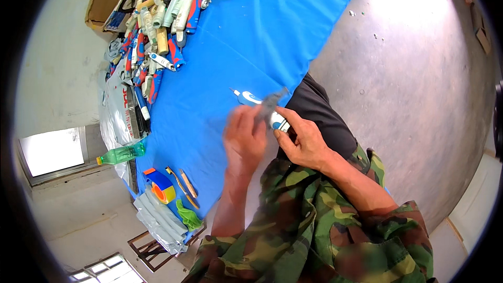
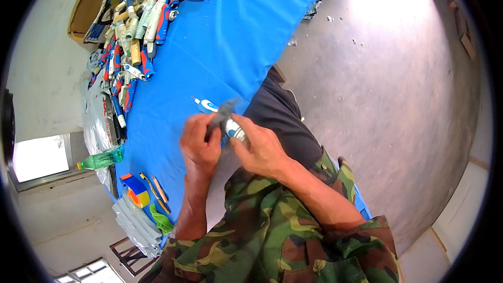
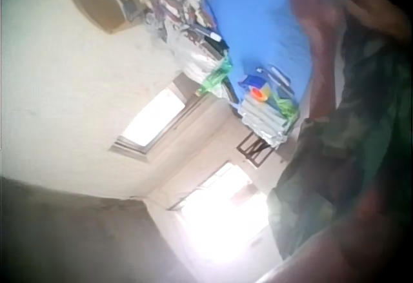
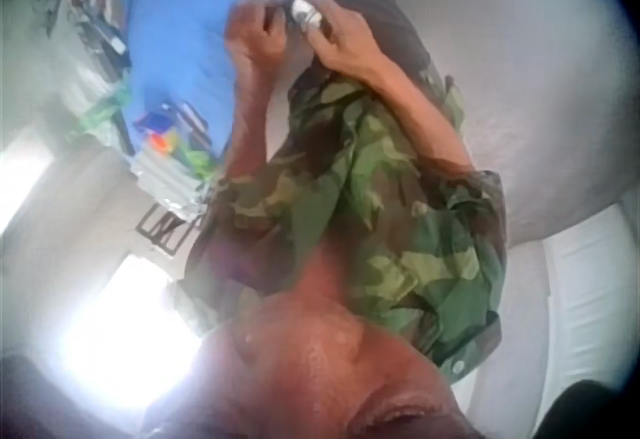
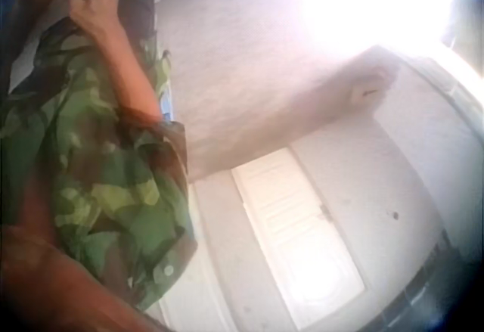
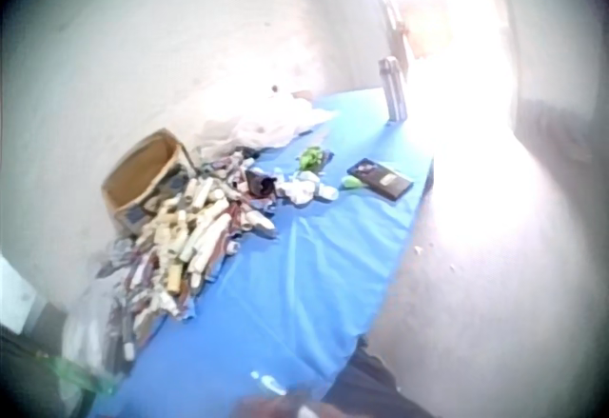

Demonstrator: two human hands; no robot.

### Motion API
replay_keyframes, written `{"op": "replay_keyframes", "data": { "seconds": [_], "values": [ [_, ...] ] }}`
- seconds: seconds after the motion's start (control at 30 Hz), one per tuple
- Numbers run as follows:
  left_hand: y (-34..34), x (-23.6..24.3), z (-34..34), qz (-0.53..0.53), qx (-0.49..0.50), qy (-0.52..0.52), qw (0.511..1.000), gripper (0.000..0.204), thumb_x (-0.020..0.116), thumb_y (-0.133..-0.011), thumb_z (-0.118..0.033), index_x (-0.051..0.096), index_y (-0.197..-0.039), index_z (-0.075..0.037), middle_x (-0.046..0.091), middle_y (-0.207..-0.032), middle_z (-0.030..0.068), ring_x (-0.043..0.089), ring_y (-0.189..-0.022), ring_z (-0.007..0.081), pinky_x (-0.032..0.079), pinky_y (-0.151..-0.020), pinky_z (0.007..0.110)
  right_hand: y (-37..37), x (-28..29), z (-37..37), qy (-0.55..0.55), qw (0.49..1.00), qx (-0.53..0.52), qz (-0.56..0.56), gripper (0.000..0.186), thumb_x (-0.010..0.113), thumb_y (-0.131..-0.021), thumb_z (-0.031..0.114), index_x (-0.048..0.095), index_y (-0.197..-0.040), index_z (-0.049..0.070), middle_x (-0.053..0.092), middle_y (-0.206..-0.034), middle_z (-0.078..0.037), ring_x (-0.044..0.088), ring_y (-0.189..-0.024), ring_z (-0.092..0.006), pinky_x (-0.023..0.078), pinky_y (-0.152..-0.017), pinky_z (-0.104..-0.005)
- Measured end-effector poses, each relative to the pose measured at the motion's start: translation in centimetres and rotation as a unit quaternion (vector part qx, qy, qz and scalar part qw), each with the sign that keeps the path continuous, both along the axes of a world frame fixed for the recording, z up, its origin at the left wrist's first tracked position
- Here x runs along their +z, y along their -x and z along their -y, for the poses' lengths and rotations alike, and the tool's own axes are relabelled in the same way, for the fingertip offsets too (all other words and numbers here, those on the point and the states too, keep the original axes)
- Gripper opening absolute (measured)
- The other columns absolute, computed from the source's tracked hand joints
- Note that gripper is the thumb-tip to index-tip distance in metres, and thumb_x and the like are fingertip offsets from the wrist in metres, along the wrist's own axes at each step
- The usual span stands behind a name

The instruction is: The person wipes the exterior of the clippers with a cloth, removes the clipper head by hand, and continues to wipe and clean the components.

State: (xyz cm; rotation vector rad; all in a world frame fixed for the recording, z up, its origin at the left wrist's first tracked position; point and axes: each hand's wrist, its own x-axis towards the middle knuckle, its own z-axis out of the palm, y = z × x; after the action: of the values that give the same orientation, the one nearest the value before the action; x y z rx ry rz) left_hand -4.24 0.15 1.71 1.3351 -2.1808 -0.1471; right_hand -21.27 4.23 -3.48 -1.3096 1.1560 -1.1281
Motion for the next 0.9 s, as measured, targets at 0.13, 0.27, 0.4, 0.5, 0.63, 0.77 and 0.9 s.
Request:
{"op": "replay_keyframes", "data": {
  "seconds": [0.13,0.27,0.4,0.5,0.63,0.77,0.9],
  "values": [
    [0.7,0.1,1.5,-0.014,0.058,-0.014,0.998,0.016,0.073,-0.092,0.004,0.072,-0.107,-0.001,0.069,-0.101,0.0159,0.069,-0.087,0.0342,0.056,-0.072,0.044,0.2,0.3,0.1,-0.024,1.0,0.005,0.002,0.054,0.074,-0.097,0.013,0.056,-0.147,0.002,0.068,-0.074,-0.016,0.068,-0.062,-0.0298,0.051,-0.059,-0.0414],
    [0.5,-0.3,2.8,0.01,0.091,0.019,0.996,0.012,0.07,-0.095,0.001,0.072,-0.107,-0.001,0.07,-0.102,0.0174,0.069,-0.087,0.0359,0.056,-0.073,0.046,0.0,0.6,0.3,-0.018,1.0,-0.01,0.015,0.053,0.074,-0.097,0.013,0.057,-0.147,0.002,0.069,-0.076,-0.016,0.069,-0.063,-0.03,0.052,-0.06,-0.0413],
    [-0.7,-0.7,4.0,-0.003,0.134,0.034,0.99,0.016,0.068,-0.097,-0.002,0.074,-0.111,-0.001,0.071,-0.103,0.018,0.07,-0.088,0.0371,0.056,-0.075,0.045,-0.2,0.3,0.2,-0.015,1.0,-0.014,0.021,0.054,0.074,-0.097,0.013,0.056,-0.147,0.003,0.069,-0.075,-0.017,0.069,-0.062,-0.0305,0.051,-0.06,-0.0413],
    [-1.5,0.4,4.0,-0.076,0.167,0.019,0.983,0.019,0.07,-0.096,-0.004,0.075,-0.114,-0.001,0.071,-0.101,0.0172,0.07,-0.091,0.0358,0.057,-0.079,0.043,-0.3,-0.1,0.1,-0.009,0.999,-0.022,0.031,0.051,0.073,-0.097,0.013,0.057,-0.145,0.003,0.068,-0.073,-0.017,0.069,-0.061,-0.0319,0.051,-0.059,-0.0418],
    [-0.2,2.4,0.9,-0.019,0.081,-0.021,0.996,0.026,0.075,-0.09,0.0,0.076,-0.116,-0.002,0.071,-0.107,0.0149,0.071,-0.093,0.0335,0.058,-0.08,0.041,-0.5,-0.7,0.1,-0.015,0.997,-0.053,0.053,0.047,0.072,-0.097,0.012,0.058,-0.141,0.002,0.067,-0.07,-0.017,0.069,-0.06,-0.0332,0.051,-0.058,-0.0421],
    [1.7,0.8,-2.9,-0.032,0.029,-0.048,0.998,0.033,0.078,-0.086,0.006,0.076,-0.117,-0.002,0.07,-0.111,0.0131,0.072,-0.093,0.0327,0.059,-0.076,0.04,-0.7,-0.4,0.0,-0.019,0.998,-0.047,0.048,0.044,0.072,-0.097,0.012,0.058,-0.138,0.001,0.067,-0.07,-0.017,0.069,-0.06,-0.033,0.05,-0.057,-0.0422],
    [1.5,0.1,-1.9,-0.025,0.022,-0.027,0.999,0.029,0.078,-0.088,0.006,0.074,-0.115,-0.002,0.07,-0.107,0.0137,0.071,-0.091,0.0341,0.058,-0.072,0.042,-0.5,-0.9,0.0,-0.004,0.998,-0.05,0.048,0.042,0.072,-0.098,0.012,0.058,-0.135,0.001,0.066,-0.07,-0.017,0.068,-0.059,-0.0307,0.049,-0.057,-0.0414]
  ]
}}
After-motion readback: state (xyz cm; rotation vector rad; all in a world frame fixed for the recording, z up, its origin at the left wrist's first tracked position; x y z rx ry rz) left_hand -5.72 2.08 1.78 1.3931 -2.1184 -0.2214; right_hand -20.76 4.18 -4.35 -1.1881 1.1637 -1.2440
